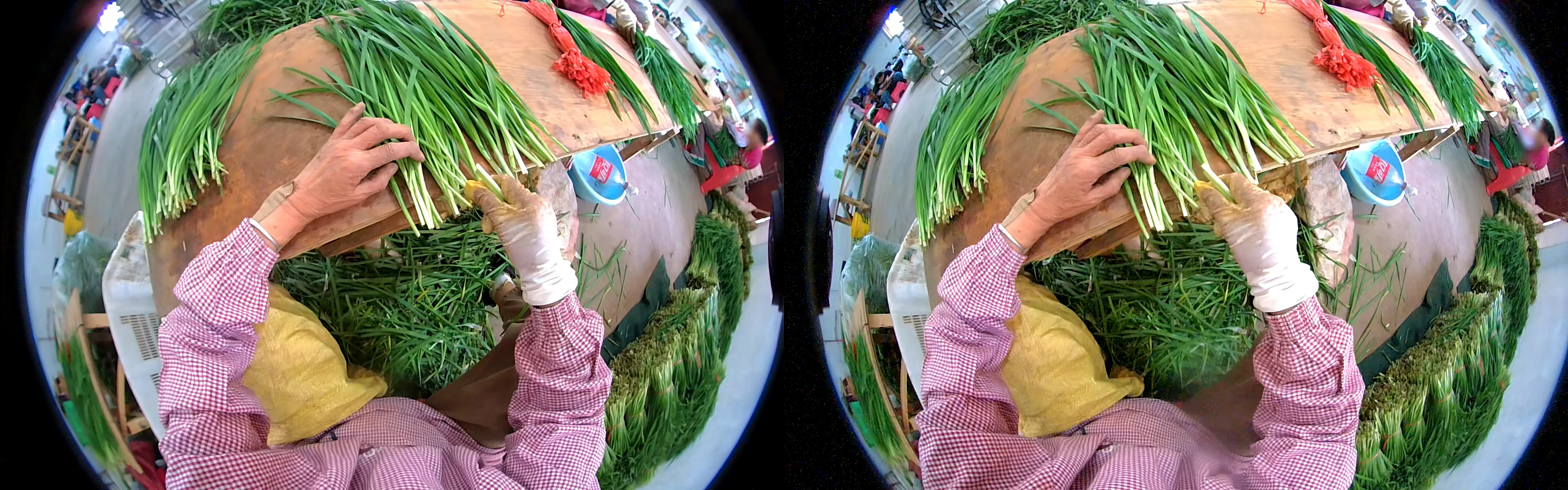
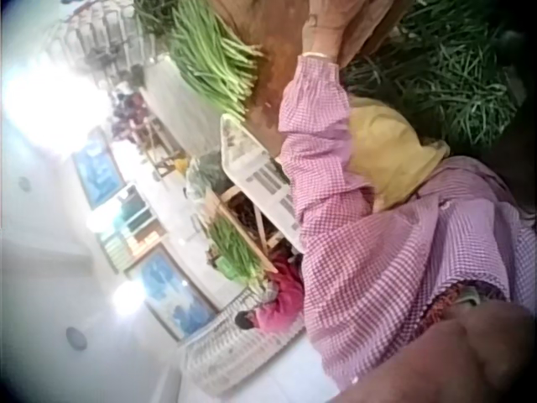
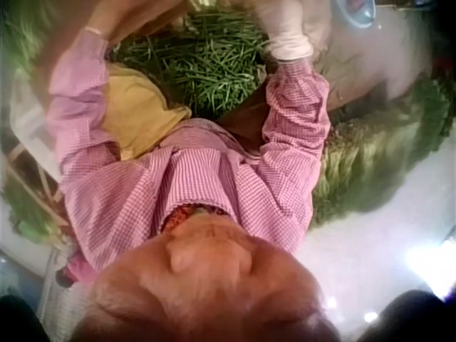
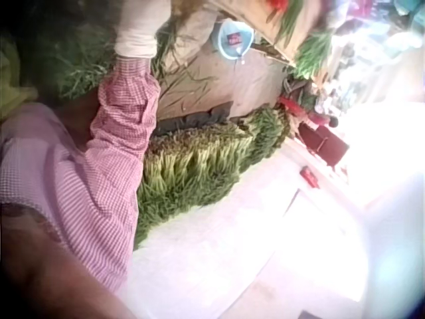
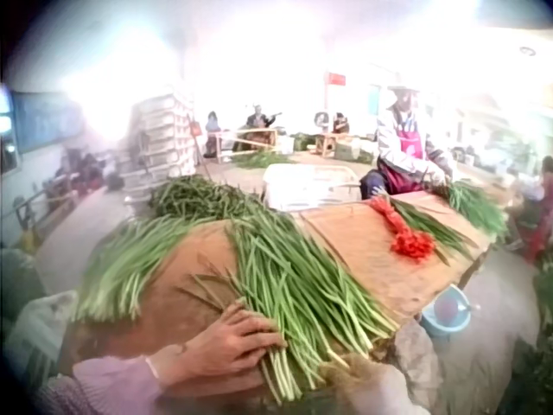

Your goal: The person sorts green chives by hand and secures them into bunches using rubber bands on a wooden table.

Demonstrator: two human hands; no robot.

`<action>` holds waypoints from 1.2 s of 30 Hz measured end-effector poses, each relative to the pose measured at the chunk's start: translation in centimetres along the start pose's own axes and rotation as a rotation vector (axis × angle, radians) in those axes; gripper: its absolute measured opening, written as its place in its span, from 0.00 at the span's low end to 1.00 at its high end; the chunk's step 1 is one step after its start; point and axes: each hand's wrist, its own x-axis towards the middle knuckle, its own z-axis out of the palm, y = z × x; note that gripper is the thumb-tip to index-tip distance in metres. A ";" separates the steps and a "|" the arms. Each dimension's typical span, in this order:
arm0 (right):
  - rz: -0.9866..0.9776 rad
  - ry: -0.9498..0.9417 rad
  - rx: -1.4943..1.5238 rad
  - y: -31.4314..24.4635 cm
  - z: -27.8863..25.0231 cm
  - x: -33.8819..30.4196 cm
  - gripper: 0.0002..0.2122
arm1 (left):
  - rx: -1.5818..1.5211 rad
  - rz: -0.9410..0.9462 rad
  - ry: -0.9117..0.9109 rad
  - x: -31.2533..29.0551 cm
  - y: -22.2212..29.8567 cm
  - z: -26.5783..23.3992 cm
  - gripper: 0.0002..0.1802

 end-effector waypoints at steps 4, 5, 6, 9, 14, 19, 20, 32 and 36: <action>-0.100 0.122 0.186 -0.9 -0.8 -0.6 0.13 | 0.051 -0.003 -0.002 0.0 0.5 -0.1 0.17; -0.164 0.190 0.218 -1.0 -0.8 -0.7 0.13 | 0.066 0.004 0.024 -0.1 0.5 -0.2 0.16; -0.156 0.206 0.193 -1.3 -1.1 -1.0 0.12 | 0.082 0.012 0.049 -0.1 0.6 -0.4 0.16; -0.336 0.213 0.208 -1.1 -0.6 -1.4 0.13 | 0.035 -0.008 0.097 0.5 1.2 -0.6 0.18; -0.404 0.214 -0.089 -1.3 0.5 -1.2 0.12 | -0.013 -0.031 0.070 3.5 2.5 0.1 0.24; -0.379 0.244 -0.168 0.4 1.0 -0.8 0.08 | 0.023 0.007 -0.168 3.2 -0.1 2.4 0.26; -0.359 0.209 -0.165 0.4 1.0 -0.8 0.08 | 0.029 0.011 -0.166 3.0 -0.1 2.5 0.26; -0.561 0.258 -0.453 -2.7 1.6 3.1 0.12 | -0.230 -0.075 -0.076 3.2 -0.2 2.6 0.34; -0.465 0.161 -0.617 -4.1 2.3 4.3 0.14 | -0.239 -0.081 -0.046 2.9 -0.3 2.8 0.36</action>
